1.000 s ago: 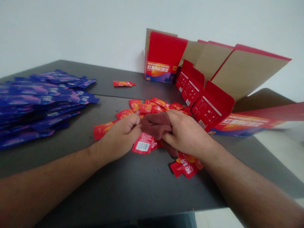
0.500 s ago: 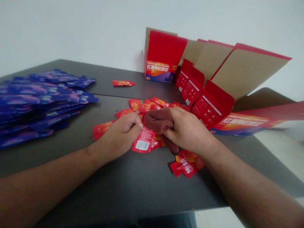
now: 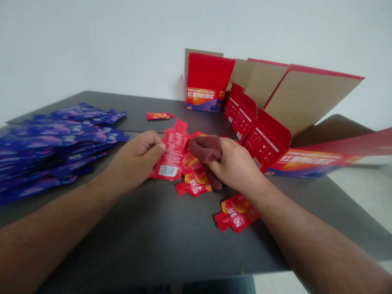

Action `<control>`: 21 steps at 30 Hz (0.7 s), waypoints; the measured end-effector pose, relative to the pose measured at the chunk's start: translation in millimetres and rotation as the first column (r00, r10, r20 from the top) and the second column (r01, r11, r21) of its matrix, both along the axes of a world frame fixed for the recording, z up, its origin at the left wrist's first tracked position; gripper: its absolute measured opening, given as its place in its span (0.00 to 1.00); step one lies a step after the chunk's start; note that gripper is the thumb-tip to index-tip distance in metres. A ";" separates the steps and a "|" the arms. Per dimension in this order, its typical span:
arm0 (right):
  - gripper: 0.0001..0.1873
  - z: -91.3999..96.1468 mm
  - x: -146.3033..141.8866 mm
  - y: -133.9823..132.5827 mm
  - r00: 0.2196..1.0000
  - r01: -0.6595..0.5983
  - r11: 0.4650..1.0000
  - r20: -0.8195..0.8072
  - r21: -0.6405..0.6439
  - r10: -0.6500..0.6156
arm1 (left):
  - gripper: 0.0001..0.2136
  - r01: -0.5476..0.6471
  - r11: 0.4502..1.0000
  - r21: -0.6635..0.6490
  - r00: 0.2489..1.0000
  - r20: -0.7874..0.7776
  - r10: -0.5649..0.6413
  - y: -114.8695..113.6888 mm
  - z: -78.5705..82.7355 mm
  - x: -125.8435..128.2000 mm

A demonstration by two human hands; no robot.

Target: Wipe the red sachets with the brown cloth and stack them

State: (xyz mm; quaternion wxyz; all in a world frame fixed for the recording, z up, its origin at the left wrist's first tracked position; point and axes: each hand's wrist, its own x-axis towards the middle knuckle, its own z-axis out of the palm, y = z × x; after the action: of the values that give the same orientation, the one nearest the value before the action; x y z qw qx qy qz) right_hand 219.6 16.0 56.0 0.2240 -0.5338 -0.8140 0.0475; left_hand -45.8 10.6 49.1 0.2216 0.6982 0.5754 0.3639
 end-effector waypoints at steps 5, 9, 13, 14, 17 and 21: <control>0.23 -2.2 -1.1 -0.4 1.000 -0.010 1.000 -0.009 -0.013 0.010 | 0.11 -0.078 0.961 0.264 0.909 -0.376 0.177 37.8 36.1 -23.7; 0.22 -4.9 -1.2 -0.5 0.999 -0.033 0.999 0.008 -0.011 0.033 | 0.13 -0.034 0.956 0.292 0.791 -0.577 0.204 93.0 41.3 -34.4; 0.17 -6.9 -2.1 -1.7 0.999 -0.025 0.999 0.022 -0.020 0.025 | 0.16 -0.012 0.963 0.270 0.747 -0.638 0.188 144.0 28.4 -38.3; 0.18 -6.8 -2.4 -2.2 0.999 -0.029 0.999 0.020 -0.025 0.030 | 0.15 -0.002 0.965 0.261 0.740 -0.648 0.177 152.4 23.4 -38.3; 0.21 -5.7 -3.2 -3.2 0.999 -0.052 0.997 0.008 -0.048 0.053 | 0.16 0.014 0.979 0.205 0.733 -0.667 0.130 164.6 7.4 -35.8; 0.23 -5.9 -2.6 -2.8 0.998 -0.065 0.996 -0.010 -0.059 0.065 | 0.15 0.029 0.983 0.183 0.695 -0.710 0.111 160.2 -4.5 -30.2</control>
State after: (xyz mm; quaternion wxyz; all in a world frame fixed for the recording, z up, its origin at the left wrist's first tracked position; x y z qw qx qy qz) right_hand 217.0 13.1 50.1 0.2098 -0.5132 -0.8283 0.0812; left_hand -76.0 170.9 44.7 -0.0923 0.7886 0.5963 0.1184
